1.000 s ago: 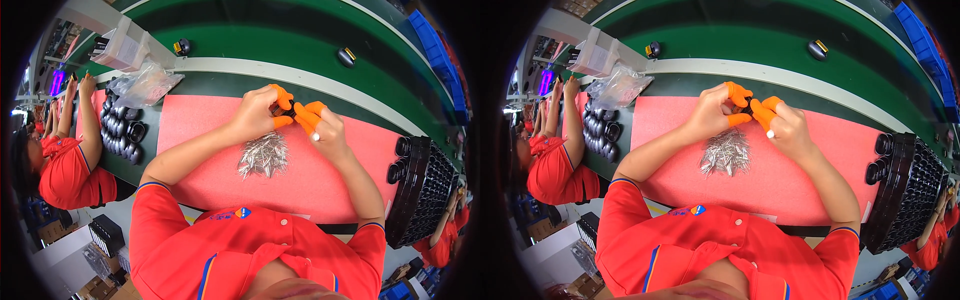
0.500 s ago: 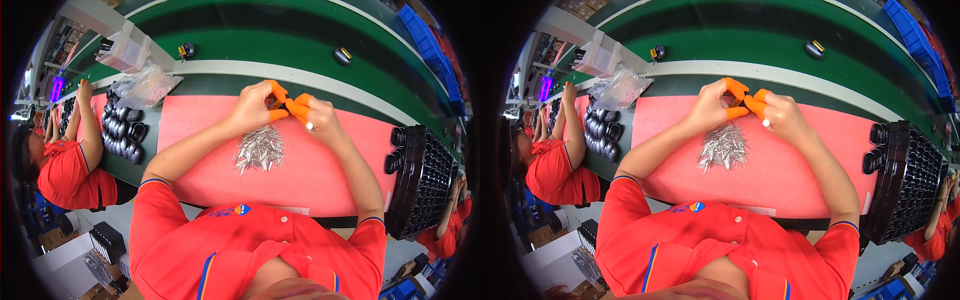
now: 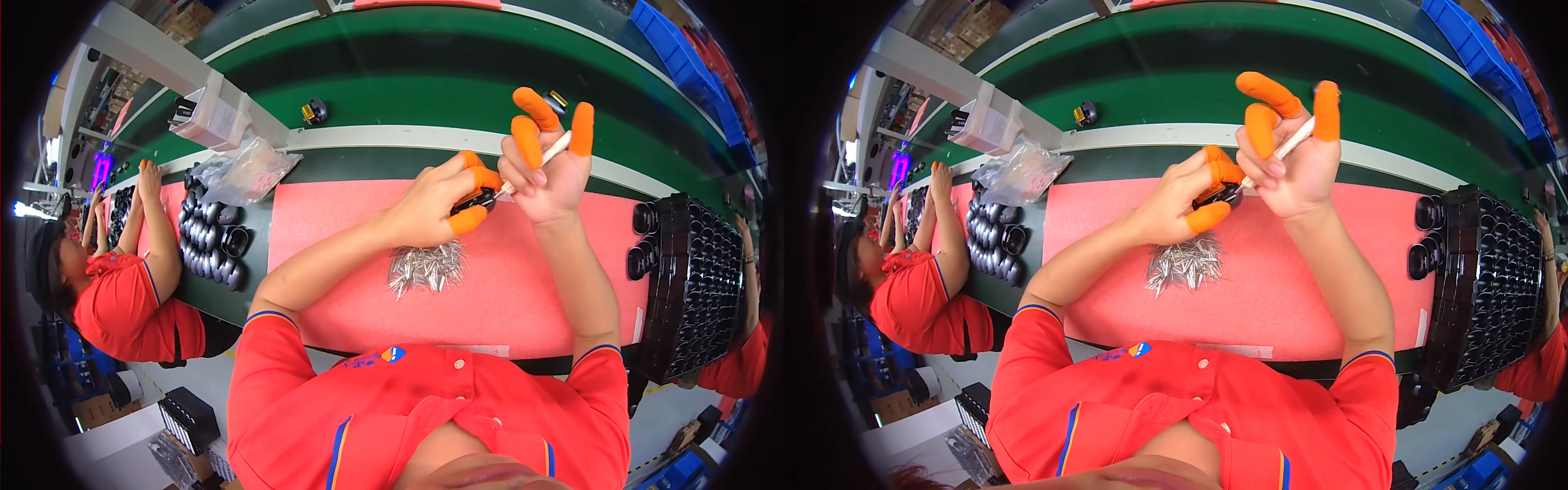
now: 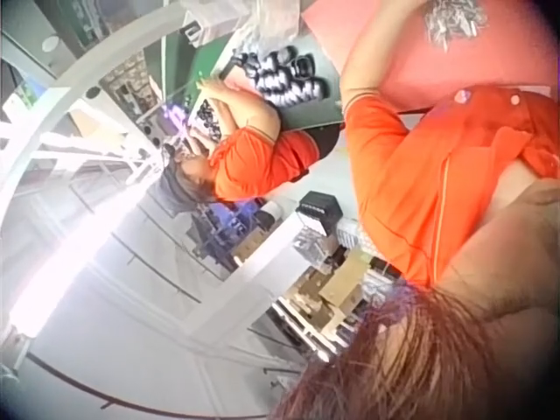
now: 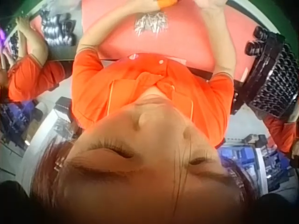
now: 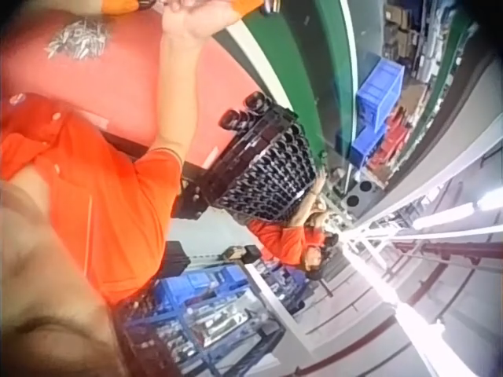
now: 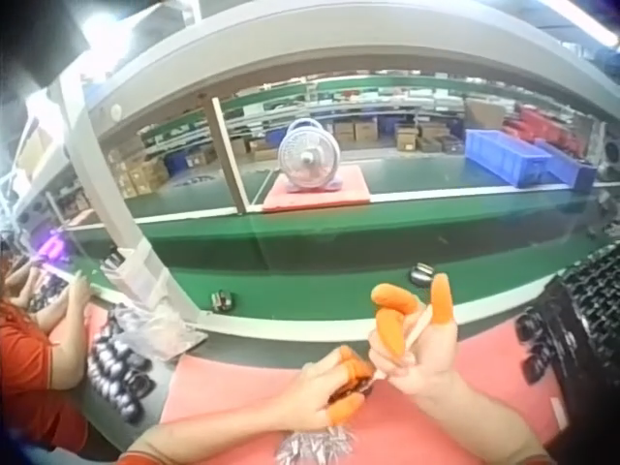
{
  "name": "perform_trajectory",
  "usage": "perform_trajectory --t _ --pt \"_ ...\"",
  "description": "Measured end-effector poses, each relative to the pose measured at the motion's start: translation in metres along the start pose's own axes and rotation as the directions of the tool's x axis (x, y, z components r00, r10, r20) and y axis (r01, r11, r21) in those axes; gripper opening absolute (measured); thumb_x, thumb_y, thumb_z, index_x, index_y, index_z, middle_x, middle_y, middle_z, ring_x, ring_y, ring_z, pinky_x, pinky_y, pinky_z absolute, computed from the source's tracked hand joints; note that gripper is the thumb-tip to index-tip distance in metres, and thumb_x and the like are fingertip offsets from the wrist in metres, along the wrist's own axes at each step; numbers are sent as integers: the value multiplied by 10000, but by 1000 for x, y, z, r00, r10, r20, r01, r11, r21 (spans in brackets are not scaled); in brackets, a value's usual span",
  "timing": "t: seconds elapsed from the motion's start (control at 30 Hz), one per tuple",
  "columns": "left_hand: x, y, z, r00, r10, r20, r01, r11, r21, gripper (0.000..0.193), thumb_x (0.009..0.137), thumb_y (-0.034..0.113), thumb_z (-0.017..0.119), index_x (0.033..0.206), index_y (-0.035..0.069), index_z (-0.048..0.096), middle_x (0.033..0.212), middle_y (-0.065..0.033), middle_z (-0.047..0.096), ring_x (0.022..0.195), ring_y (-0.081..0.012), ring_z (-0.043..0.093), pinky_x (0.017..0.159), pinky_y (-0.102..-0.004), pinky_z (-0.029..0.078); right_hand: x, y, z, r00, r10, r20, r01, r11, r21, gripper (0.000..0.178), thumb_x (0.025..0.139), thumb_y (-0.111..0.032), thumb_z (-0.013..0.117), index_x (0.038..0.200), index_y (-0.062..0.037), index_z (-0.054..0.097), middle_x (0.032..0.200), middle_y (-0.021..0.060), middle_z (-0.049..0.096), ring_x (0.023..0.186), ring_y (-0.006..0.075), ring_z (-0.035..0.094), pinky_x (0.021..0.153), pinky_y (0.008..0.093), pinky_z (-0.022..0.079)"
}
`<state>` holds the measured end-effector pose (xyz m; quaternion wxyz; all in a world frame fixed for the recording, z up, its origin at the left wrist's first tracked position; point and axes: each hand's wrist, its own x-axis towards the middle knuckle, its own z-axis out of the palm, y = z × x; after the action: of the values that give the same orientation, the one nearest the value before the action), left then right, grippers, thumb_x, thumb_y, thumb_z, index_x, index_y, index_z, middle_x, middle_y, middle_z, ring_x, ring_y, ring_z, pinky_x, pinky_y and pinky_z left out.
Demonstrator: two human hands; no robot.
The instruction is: The person assembles small electronic components by applying adhesive with a syringe, then mounting the components together into plastic housings.
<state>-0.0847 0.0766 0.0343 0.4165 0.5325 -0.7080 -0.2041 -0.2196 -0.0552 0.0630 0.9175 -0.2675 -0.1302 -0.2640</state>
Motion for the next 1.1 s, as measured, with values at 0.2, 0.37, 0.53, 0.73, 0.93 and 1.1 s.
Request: perform_trajectory --t 0.2,0.37,0.53,0.73,0.93,1.1 --pt "-1 1 18 982 65 -175 -89 987 -134 384 668 126 816 982 24 620 873 -100 551 734 -243 556 647 -333 460 -6 7 -9 1000 -10 17 8 997 72 793 924 -672 346 1207 23 605 488 18 337 387 95 259 337 239 232" --pt "-3 7 16 980 -30 -194 -16 973 -230 329 672 109 800 921 13 607 827 -99 556 711 -241 563 621 -327 460 -8 15 -6 997 -55 48 53 998 37 737 955 -628 308 1112 7 647 465 21 346 361 102 235 320 243 219" --pt "-4 4 22 971 -72 -228 12 968 -251 301 663 93 786 875 8 591 807 -110 561 690 -253 572 602 -337 460 -12 27 2 984 -127 129 146 978 -151 655 991 -527 281 1035 10 653 422 31 366 319 112 220 302 253 224" --pt "3 2 22 969 -77 -233 46 990 -136 279 651 74 766 841 9 572 811 -124 557 697 -311 586 595 -373 473 -11 25 -11 981 -154 119 175 966 -189 634 998 -485 263 1017 15 652 417 37 376 331 123 257 319 260 244" --pt "51 -54 9 978 10 -207 64 936 346 480 673 174 791 1094 74 584 1029 -154 534 788 -349 606 681 -423 515 -2 -2 -9 985 -164 46 170 949 -266 713 988 -554 260 1025 43 649 491 35 438 412 119 308 393 256 250" --pt "98 -116 3 953 -62 -297 205 852 481 614 706 238 808 1222 39 541 1125 -183 570 1028 -383 570 858 -457 471 -31 1 -2 999 4 42 38 387 -921 578 926 -488 480 893 48 694 591 61 570 473 107 481 451 233 345"
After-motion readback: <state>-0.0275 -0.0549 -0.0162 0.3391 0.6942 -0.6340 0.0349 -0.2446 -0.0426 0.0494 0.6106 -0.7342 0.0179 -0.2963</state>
